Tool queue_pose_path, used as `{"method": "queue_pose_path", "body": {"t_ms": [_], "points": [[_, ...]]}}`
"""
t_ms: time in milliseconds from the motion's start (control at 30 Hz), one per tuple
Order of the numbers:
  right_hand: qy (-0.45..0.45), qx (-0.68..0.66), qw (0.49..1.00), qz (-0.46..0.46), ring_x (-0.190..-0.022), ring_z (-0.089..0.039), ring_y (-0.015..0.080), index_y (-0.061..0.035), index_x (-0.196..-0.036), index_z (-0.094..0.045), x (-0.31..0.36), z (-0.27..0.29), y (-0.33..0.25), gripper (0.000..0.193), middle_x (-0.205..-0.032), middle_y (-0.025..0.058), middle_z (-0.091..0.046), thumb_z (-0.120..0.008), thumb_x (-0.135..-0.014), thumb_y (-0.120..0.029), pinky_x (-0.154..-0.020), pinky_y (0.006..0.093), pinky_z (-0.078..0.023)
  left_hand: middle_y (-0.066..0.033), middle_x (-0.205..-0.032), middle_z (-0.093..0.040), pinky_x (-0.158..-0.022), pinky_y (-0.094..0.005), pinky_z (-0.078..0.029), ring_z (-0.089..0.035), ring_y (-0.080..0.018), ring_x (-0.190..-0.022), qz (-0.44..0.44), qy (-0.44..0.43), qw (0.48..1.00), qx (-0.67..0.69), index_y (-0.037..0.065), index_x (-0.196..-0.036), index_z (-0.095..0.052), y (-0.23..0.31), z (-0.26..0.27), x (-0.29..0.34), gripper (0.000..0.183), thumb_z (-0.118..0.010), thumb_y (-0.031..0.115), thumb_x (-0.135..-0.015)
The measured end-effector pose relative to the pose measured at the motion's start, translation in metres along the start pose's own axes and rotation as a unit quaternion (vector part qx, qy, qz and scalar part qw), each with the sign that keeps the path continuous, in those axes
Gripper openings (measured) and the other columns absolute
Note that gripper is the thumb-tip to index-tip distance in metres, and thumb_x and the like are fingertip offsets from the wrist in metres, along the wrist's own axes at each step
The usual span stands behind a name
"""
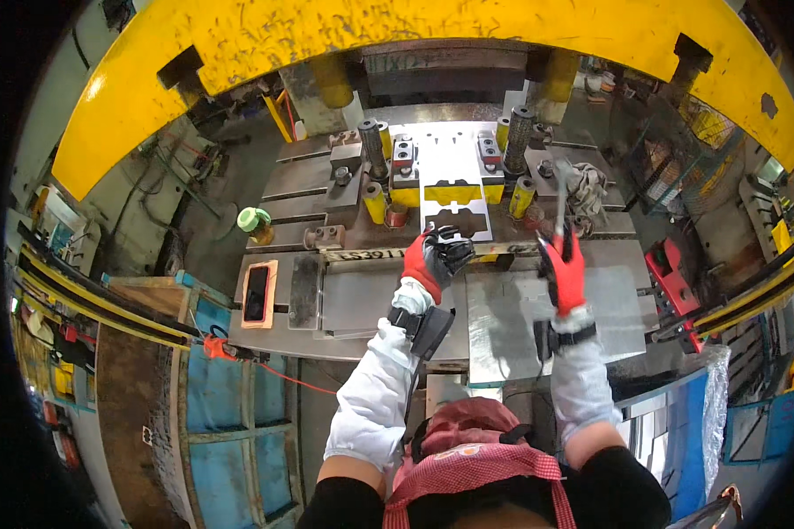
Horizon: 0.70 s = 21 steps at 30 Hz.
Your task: Organize metal workpieces and feed them into a large industrial press machine using a wrench for adjustments.
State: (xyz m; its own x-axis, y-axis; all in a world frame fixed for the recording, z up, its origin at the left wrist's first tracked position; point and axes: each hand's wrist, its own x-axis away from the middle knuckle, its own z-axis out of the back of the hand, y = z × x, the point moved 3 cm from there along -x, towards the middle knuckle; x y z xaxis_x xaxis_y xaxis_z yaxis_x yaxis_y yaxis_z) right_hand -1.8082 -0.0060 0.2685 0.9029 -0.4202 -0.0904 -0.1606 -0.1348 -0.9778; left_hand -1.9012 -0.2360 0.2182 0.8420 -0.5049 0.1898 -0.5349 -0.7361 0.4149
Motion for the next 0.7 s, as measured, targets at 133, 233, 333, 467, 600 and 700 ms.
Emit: {"method": "queue_pose_path", "body": {"t_ms": [133, 233, 333, 467, 600, 700], "points": [[0.131, 0.078, 0.985, -0.086, -0.062, -0.052, 0.0074, -0.0075, -0.132, -0.04, 0.071, 0.103, 0.071, 0.056, -0.094, 0.0028, -0.061, -0.063, -0.08, -0.01, -0.053, 0.0238, -0.044, -0.0159, -0.088, -0.065, -0.078, -0.0466, -0.052, -0.064, -0.033, -0.08, 0.002, 0.063, 0.998, 0.01, 0.002, -0.105, -0.056, -0.001, -0.008, 0.002, 0.042, -0.036, 0.036, -0.094], [0.2, 0.28, 0.937, -0.055, -0.091, -0.059, 0.0216, -0.0016, -0.128, -0.042, 0.102, 0.2, 0.163, 0.057, -0.101, 0.0127, -0.062, -0.066, -0.078, -0.016, -0.08, 0.0324, -0.045, -0.0163, -0.089, -0.065, -0.079, -0.0477, -0.052, -0.063, -0.0332, -0.08, 0.004, 0.04, 0.999, -0.007, 0.002, -0.105, -0.056, 0.002, -0.008, 0.002, 0.042, -0.035, 0.036, -0.094], [0.224, 0.363, 0.903, -0.05, -0.09, -0.058, 0.0179, -0.0016, -0.121, -0.047, 0.12, 0.206, 0.166, 0.049, -0.098, 0.0093, -0.062, -0.066, -0.079, -0.018, -0.081, 0.0317, -0.045, -0.0166, -0.088, -0.064, -0.08, -0.048, -0.051, -0.063, -0.0333, -0.08, 0.018, -0.001, 1.0, 0.02, 0.002, -0.105, -0.056, 0.004, -0.001, -0.002, 0.041, -0.035, 0.036, -0.094], [0.239, 0.299, 0.922, -0.065, -0.088, -0.06, 0.0176, -0.0023, -0.122, -0.047, 0.115, 0.208, 0.17, 0.052, -0.096, 0.0111, -0.063, -0.067, -0.078, -0.021, -0.078, 0.0313, -0.046, -0.0161, -0.087, -0.064, -0.079, -0.0473, -0.051, -0.063, -0.033, -0.081, 0.015, 0.021, 1.0, 0.007, 0.001, -0.103, -0.057, 0.002, -0.001, -0.003, 0.041, -0.037, 0.036, -0.094], [0.239, 0.387, 0.886, -0.091, -0.091, -0.062, 0.022, -0.0031, -0.123, -0.046, 0.113, 0.208, 0.164, 0.054, -0.097, 0.014, -0.064, -0.066, -0.078, -0.025, -0.078, 0.0334, -0.046, -0.0168, -0.087, -0.064, -0.078, -0.0471, -0.052, -0.063, -0.0328, -0.08, 0.002, 0.041, 0.999, -0.009, 0.001, -0.102, -0.057, 0.003, -0.005, 0.0, 0.041, -0.038, 0.036, -0.094], [0.225, 0.382, 0.889, -0.112, -0.097, -0.06, 0.0261, -0.0036, -0.126, -0.044, 0.112, 0.205, 0.159, 0.058, -0.103, 0.0164, -0.062, -0.066, -0.078, -0.028, -0.081, 0.0352, -0.045, -0.017, -0.087, -0.064, -0.078, -0.047, -0.052, -0.063, -0.0326, -0.079, -0.006, 0.059, 0.998, -0.018, 0.001, -0.102, -0.057, 0.004, -0.012, 0.005, 0.04, -0.038, 0.036, -0.094]]}}
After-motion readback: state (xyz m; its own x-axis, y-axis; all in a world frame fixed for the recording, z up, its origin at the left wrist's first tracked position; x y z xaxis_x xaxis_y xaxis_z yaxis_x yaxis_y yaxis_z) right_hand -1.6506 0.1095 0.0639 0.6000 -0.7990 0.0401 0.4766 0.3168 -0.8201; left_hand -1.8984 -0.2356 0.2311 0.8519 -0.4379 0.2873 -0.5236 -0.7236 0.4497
